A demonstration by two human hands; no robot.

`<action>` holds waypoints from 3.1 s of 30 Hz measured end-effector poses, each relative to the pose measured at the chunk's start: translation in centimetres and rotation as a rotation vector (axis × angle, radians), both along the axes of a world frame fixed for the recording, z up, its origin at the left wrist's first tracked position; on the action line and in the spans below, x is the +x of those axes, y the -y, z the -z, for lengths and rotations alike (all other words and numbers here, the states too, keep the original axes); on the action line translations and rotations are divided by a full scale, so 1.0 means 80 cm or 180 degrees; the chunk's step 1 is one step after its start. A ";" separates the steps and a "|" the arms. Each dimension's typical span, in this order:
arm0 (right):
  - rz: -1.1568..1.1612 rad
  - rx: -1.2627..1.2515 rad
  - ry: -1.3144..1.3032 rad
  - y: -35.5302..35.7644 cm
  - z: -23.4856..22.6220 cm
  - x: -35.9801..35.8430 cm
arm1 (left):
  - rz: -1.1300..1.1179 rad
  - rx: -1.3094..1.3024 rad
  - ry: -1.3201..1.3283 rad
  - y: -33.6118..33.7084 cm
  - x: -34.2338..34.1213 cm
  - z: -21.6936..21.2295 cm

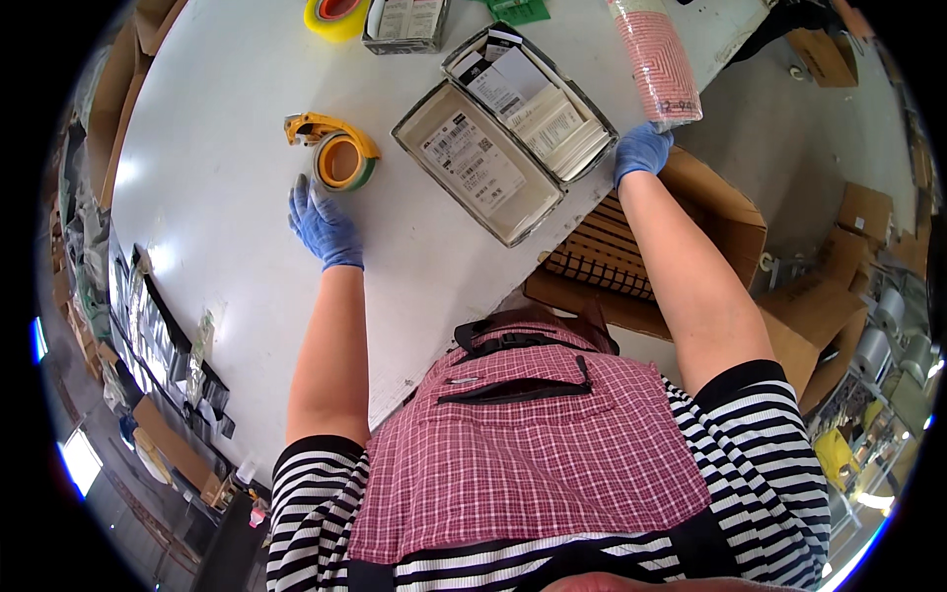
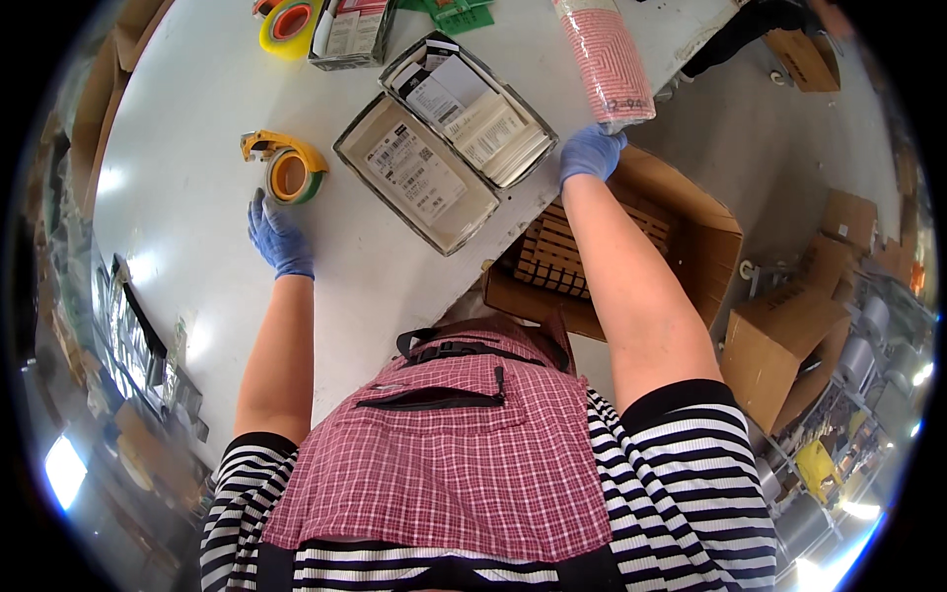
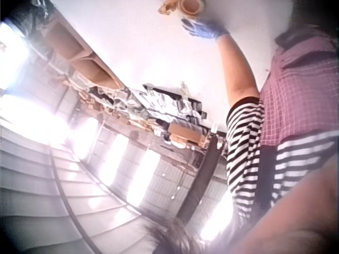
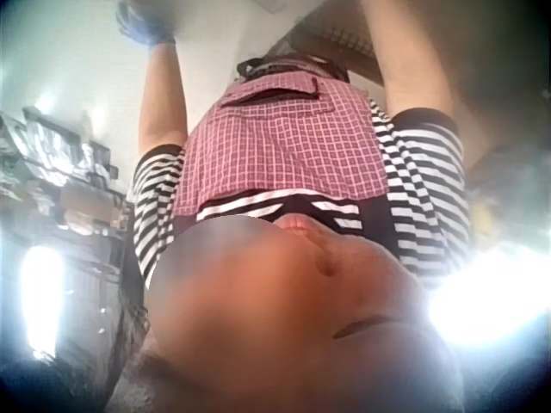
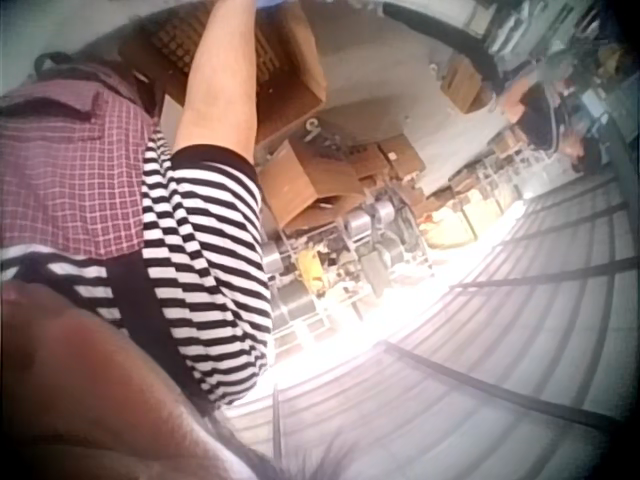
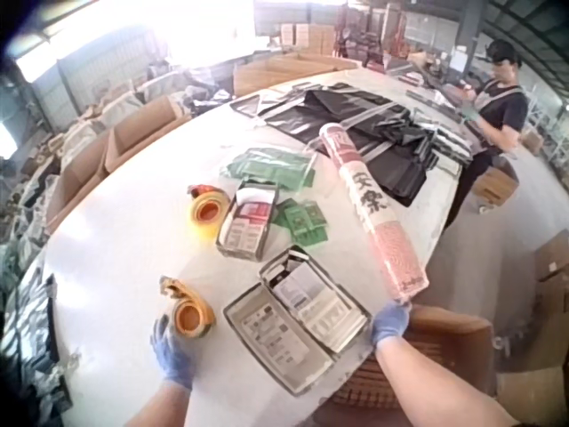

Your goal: The person wraps a long item in a black plastic sleeve, attaches a shipping label and tape, and places it into a large cardboard box. They then prepare a black mat on the table and wrap a red roll and a grey item together using clear plastic film.

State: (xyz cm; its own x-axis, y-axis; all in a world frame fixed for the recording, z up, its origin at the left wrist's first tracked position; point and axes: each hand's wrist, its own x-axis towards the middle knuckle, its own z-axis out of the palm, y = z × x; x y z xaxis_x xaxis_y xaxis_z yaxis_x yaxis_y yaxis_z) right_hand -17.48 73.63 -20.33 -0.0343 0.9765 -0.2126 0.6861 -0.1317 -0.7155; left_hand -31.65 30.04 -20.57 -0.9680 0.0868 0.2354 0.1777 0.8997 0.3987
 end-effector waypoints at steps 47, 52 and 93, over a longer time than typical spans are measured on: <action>-0.5530 -0.2937 -0.3395 0.307 -0.359 0.132 | 0.1518 -0.0151 0.0050 0.099 0.267 0.032; -0.6266 -0.1282 -0.1272 0.394 -0.293 0.119 | 0.2413 -0.0446 -0.0189 0.090 0.256 0.000; 0.4275 -0.3221 -0.1833 0.079 0.629 0.484 | 0.5362 -0.2779 0.0078 -0.142 0.252 -0.057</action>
State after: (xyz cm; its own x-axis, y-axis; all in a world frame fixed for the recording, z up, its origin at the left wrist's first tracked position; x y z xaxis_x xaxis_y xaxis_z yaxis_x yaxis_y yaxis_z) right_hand 21.28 67.30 -70.68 0.3212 -0.0994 -0.9418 -0.5386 -0.8372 -0.0953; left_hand -11.51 41.39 -16.01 0.2378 0.8846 -0.4011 0.9664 -0.2568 0.0065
